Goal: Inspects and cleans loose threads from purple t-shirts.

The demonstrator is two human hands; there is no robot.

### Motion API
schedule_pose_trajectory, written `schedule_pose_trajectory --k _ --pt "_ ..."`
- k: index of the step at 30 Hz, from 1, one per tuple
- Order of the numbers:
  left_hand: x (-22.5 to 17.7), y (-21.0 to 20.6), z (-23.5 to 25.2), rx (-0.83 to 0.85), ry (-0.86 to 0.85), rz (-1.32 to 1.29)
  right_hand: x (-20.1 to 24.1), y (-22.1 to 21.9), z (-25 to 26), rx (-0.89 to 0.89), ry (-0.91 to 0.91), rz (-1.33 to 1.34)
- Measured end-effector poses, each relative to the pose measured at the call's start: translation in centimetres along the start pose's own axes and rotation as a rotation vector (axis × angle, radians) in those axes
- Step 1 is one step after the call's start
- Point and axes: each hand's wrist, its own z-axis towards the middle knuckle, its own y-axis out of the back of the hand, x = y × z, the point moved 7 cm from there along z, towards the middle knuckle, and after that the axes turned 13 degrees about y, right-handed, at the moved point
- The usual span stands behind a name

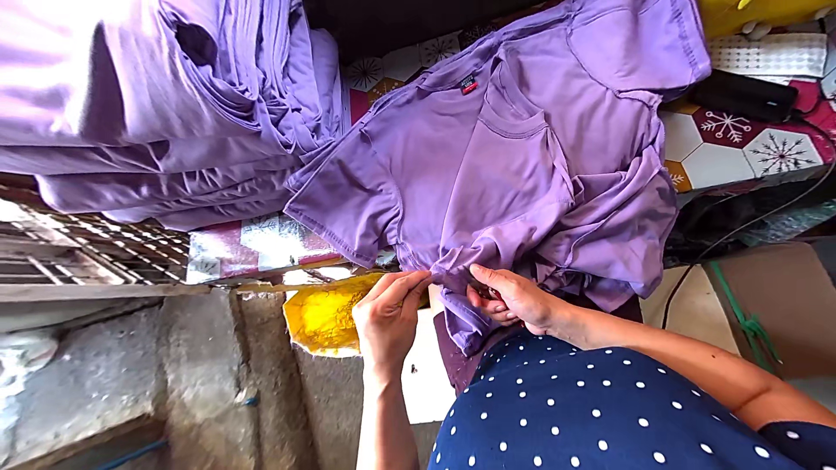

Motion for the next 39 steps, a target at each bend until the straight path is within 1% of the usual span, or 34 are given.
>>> schedule_pose_trajectory --k 2,4,7,13,20,23,26,27,28,29,30,31,32,33,34,35,36,38,39 --pt "-0.2 0.2 -0.2 0.039 0.019 -0.096 -0.1 -1.1 -0.2 0.089 -0.026 -0.024" --pt "-0.6 0.1 -0.5 0.066 0.009 -0.172 -0.2 -1.8 -0.2 0.121 -0.053 -0.013" --pt "-1.4 -0.1 -1.1 0.068 -0.023 -0.246 -0.2 -1.9 0.1 0.091 -0.090 0.056" --pt "-1.5 -0.5 -1.7 0.043 -0.021 -0.232 -0.7 -1.4 0.1 0.066 -0.114 0.187" --pt "-1.2 -0.2 -1.7 0.025 -0.005 -0.255 -0.3 -1.6 -0.2 0.092 -0.082 0.207" --pt "-1.4 -0.5 -1.7 0.028 -0.015 -0.247 -0.4 -1.4 0.1 0.048 -0.086 0.170" --pt "-1.3 -0.3 -1.7 0.033 -0.007 -0.261 0.0 -1.1 0.2 -0.015 -0.047 0.116" --pt "-0.8 0.5 -1.6 0.006 0.010 -0.237 0.2 -0.9 0.2 -0.024 -0.024 0.115" --pt "0.3 1.9 -1.5 -0.061 0.047 -0.179 0.4 -0.6 0.2 -0.031 0.001 0.122" --pt "1.8 4.0 -1.5 -0.184 0.112 -0.071 0.7 -0.2 0.2 -0.041 0.021 0.135" --pt "3.6 6.3 -1.7 -0.335 0.228 0.113 0.8 0.2 0.1 -0.055 0.035 0.148" --pt "5.6 8.2 -2.0 -0.427 0.401 0.302 0.9 0.5 0.0 -0.068 0.044 0.159" --pt "7.3 9.2 -2.3 -0.398 0.588 0.401 0.9 0.8 -0.1 -0.076 0.050 0.165" --pt "8.2 9.5 -2.5 -0.333 0.698 0.431 0.9 1.1 -0.2 -0.084 0.055 0.158" --pt "8.0 8.9 -2.7 -0.285 0.696 0.421 0.9 1.3 -0.1 -0.100 0.066 0.137" --pt "6.9 7.4 -2.8 -0.218 0.660 0.352 1.1 1.4 0.0 -0.114 0.085 0.108" --pt "5.7 5.1 -3.2 -0.101 0.658 0.204 1.2 1.5 0.1 -0.123 0.103 0.083" --pt "3.8 -0.6 -4.4 0.202 0.708 -0.202 1.2 1.6 0.2 -0.119 0.116 0.057" --pt "3.1 -3.0 -4.8 0.280 0.739 -0.369 1.1 1.5 0.4 -0.110 0.115 0.049"
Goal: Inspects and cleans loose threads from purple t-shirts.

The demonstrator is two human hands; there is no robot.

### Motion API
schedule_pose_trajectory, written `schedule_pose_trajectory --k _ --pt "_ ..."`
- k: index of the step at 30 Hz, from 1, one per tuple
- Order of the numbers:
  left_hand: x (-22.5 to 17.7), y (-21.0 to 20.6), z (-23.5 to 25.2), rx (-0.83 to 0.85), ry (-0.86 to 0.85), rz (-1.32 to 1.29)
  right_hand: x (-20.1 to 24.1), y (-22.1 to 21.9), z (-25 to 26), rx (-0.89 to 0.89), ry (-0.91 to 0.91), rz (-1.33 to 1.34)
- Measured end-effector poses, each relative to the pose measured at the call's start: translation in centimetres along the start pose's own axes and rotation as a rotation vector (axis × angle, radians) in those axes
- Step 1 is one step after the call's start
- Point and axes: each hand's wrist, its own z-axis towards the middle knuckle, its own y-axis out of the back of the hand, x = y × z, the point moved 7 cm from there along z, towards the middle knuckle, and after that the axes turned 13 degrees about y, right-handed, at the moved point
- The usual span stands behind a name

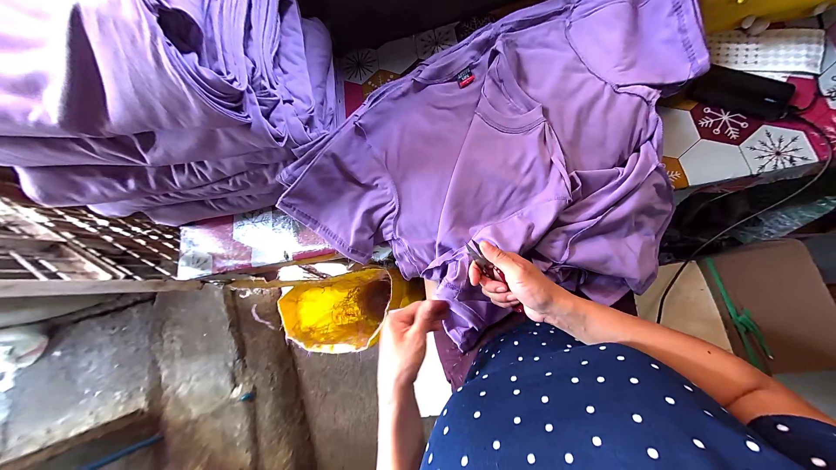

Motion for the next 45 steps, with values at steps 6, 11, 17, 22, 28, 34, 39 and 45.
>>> schedule_pose_trajectory --k 6,11,17,22,28,34,39,45 --pt "0.9 -4.6 2.2 0.016 0.121 -0.832 0.6 0.8 0.0 -0.077 0.177 -0.244" --pt "-0.9 -5.0 0.7 -0.042 -0.083 -0.777 1.3 2.4 0.7 -0.133 0.343 -0.524" --pt "-1.9 -5.2 0.4 -0.100 -0.398 -0.622 5.2 1.1 -1.9 -0.228 0.840 -0.696" --pt "-3.3 -5.9 -0.7 -0.245 -0.714 -0.266 5.9 0.2 -2.5 -0.207 0.952 -0.867" --pt "-3.9 -6.5 -1.5 -0.393 -0.863 0.023 5.7 0.9 -2.5 -0.236 0.816 -0.929" --pt "-3.5 -6.5 -0.7 -0.245 -0.694 -0.249 4.7 1.3 -1.5 -0.148 0.610 -0.492" --pt "-4.0 -6.2 -0.9 -0.149 -0.650 -0.422 5.5 0.6 -1.8 -0.128 0.778 -0.599" --pt "-3.7 -6.1 -0.4 -0.081 -0.556 -0.470 5.2 0.4 -1.8 -0.101 0.655 -0.604"
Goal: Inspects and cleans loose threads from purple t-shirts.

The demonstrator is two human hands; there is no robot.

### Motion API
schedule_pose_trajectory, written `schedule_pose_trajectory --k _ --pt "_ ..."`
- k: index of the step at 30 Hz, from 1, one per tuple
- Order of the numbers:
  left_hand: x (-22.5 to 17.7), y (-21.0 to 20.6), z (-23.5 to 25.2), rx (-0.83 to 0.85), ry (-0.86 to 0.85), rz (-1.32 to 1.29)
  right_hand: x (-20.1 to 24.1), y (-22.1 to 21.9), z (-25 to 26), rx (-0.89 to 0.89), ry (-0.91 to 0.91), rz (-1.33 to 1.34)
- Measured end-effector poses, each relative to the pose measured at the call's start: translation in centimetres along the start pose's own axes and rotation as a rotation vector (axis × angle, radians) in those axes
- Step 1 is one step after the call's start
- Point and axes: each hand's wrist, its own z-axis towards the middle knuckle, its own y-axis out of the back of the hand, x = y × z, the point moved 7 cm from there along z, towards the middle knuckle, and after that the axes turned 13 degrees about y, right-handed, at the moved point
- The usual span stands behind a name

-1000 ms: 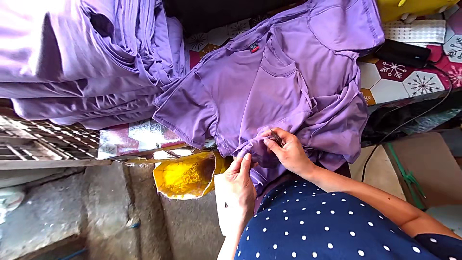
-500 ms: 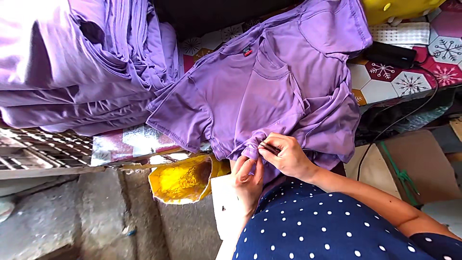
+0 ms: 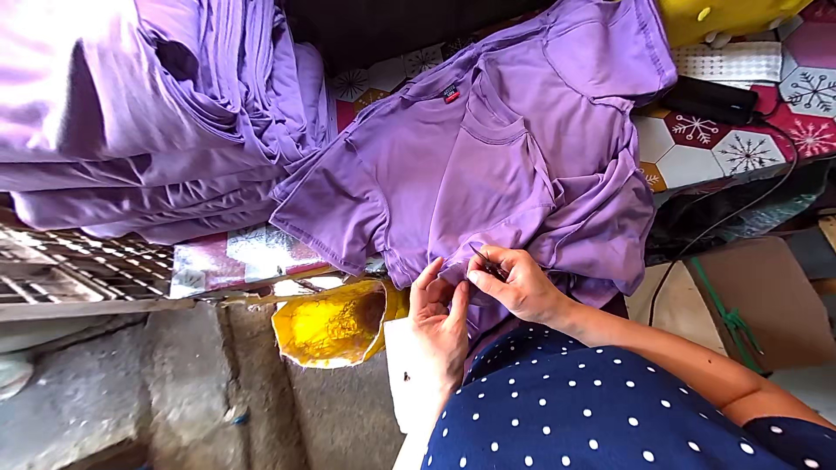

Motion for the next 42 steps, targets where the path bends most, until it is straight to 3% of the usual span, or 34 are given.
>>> schedule_pose_trajectory --k 3,8,12,18,22,24,27,29,32,35,39,42 --pt "0.4 0.3 0.1 0.012 0.022 0.006 -0.5 0.9 0.1 -0.077 -0.009 0.018" --pt "0.1 0.5 0.0 0.026 -0.033 0.111 -0.6 0.4 1.5 0.157 0.095 -0.081" --pt "0.0 0.7 0.2 0.003 -0.024 0.136 0.3 0.6 1.9 0.137 0.237 -0.225" --pt "-0.2 1.0 0.3 0.005 -0.011 0.065 1.0 1.1 2.1 0.195 0.298 -0.198" --pt "-0.8 0.6 0.2 0.000 -0.033 0.081 0.8 0.4 1.4 0.204 0.371 -0.336" --pt "-0.5 0.6 0.2 0.004 0.042 0.011 0.9 0.4 1.2 0.154 0.403 -0.337" --pt "1.2 0.4 0.3 -0.018 0.398 -0.180 1.0 0.5 0.9 0.161 0.444 -0.300" --pt "2.2 0.2 0.6 -0.006 0.511 -0.149 0.8 0.6 0.4 0.187 0.478 -0.292" --pt "2.9 0.3 1.0 -0.014 0.493 -0.135 -0.3 1.3 -0.5 0.142 0.346 -0.270" --pt "2.4 -0.1 1.0 -0.040 0.463 -0.195 -2.1 1.5 -2.0 0.110 0.162 -0.509" --pt "1.4 0.1 1.2 -0.160 0.339 -0.262 -2.8 3.1 -2.3 -0.086 0.330 -0.742" --pt "1.4 0.7 1.6 -0.225 0.297 -0.277 -4.2 6.5 -0.8 0.012 0.128 -0.660"
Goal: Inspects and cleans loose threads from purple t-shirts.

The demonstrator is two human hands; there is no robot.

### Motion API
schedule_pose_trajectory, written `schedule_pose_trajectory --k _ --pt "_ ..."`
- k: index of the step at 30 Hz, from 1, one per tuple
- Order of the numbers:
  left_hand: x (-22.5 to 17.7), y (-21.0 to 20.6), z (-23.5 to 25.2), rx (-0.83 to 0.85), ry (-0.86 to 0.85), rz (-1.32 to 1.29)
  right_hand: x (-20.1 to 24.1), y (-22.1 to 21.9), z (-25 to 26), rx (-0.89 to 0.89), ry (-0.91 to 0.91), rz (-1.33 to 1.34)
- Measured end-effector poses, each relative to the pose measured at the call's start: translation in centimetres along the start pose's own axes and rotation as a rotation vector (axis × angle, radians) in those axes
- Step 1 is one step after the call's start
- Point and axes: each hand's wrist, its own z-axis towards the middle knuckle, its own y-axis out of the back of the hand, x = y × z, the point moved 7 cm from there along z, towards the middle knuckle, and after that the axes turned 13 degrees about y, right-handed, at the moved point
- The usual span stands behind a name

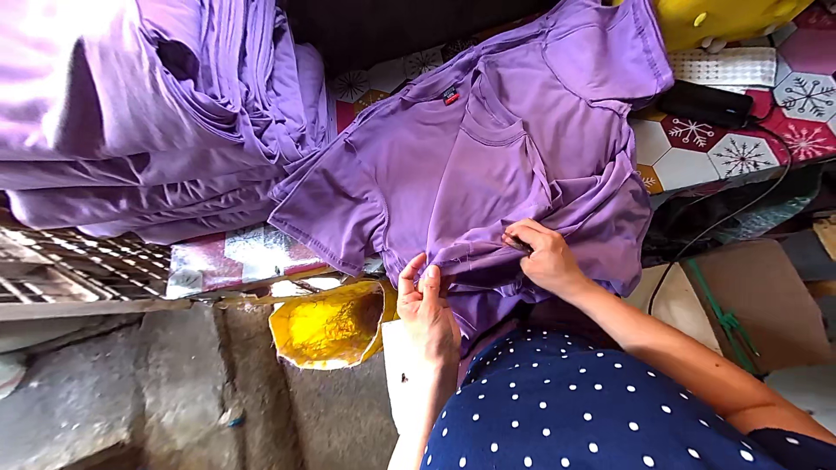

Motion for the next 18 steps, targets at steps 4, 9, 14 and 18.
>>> schedule_pose_trajectory --k 4,9,14,18 --pt "0.3 0.0 -0.2 0.025 -0.037 0.025 0.8 2.0 0.2 0.041 -0.211 0.367" --pt "0.7 -1.1 -1.6 0.111 -0.140 0.142 6.9 1.4 1.2 -0.195 0.087 0.330" --pt "-0.1 -1.8 -2.6 0.133 -0.360 0.378 6.8 -0.6 2.0 -0.140 0.112 0.245" --pt "-0.3 -1.6 -2.3 0.116 -0.343 0.318 5.6 -1.1 1.7 -0.093 -0.136 0.606"
